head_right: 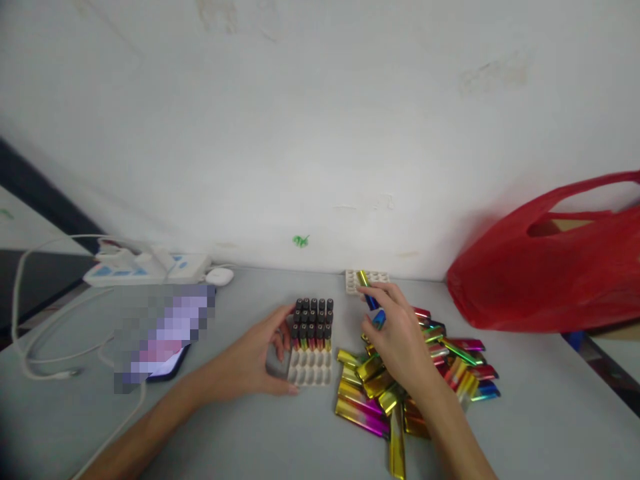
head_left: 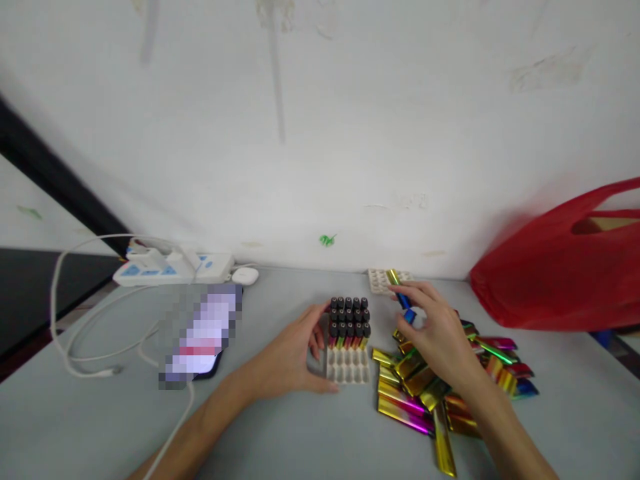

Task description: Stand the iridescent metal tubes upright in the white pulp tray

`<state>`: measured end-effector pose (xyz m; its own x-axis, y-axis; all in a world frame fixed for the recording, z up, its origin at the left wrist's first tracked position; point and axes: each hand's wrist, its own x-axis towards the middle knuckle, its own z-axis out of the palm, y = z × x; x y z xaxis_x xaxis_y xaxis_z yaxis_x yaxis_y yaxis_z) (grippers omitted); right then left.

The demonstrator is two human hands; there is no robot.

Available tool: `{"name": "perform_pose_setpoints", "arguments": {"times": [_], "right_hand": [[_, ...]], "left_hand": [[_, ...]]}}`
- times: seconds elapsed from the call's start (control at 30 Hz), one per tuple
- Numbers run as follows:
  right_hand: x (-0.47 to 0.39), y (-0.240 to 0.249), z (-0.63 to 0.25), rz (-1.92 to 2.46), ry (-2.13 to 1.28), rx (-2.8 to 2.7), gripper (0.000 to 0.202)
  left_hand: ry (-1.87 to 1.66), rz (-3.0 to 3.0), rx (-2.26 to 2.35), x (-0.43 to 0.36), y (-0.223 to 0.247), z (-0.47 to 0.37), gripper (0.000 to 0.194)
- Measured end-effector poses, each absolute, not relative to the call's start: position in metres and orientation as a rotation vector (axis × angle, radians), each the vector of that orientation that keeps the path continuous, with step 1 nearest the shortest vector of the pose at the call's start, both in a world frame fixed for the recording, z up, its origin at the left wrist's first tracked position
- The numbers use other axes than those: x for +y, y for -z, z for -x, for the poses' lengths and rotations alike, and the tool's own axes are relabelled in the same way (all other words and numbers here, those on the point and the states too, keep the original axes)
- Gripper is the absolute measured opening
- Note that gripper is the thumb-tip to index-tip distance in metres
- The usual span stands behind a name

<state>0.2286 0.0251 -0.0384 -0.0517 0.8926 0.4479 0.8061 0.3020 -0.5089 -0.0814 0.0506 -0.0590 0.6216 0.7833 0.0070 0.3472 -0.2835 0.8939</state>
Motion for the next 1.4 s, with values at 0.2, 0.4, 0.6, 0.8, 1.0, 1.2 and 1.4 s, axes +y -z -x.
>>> {"name": "perform_pose_setpoints", "arguments": {"times": [0.2,0.4,0.6,0.8,1.0,1.2,1.4], "right_hand": [[0.023,0.035,-0.221,1.451,-0.267,-1.776,0.019],[0.022,0.037,-0.221,1.427,-0.320,-1.777,0.017],[0.021,0.037,-0.220,1.490,-0.365,-1.665,0.017],[0.019,0.035,-0.217,1.539,-0.490,-1.596,0.022],[0.020,0.036,-0.216,1.547,-0.365,-1.599,0.039],[0.016,0.036,-0.210,1.505,-0.588,-1.475,0.049],[0.014,0.032,-0.197,1.371,-0.982,-1.263,0.055]], "left_hand": [[-0.569,-1.866,0.911,0.050,0.060,0.081,0.133],[-0.573,-1.861,0.909,0.050,0.061,0.081,0.134],[-0.567,-1.865,0.930,0.050,0.061,0.082,0.136],[-0.569,-1.863,0.916,0.051,0.062,0.081,0.134],[-0.563,-1.863,0.912,0.052,0.062,0.081,0.136],[-0.560,-1.827,0.922,0.050,0.059,0.081,0.138],[-0.546,-1.809,0.947,0.049,0.060,0.081,0.152]]}}
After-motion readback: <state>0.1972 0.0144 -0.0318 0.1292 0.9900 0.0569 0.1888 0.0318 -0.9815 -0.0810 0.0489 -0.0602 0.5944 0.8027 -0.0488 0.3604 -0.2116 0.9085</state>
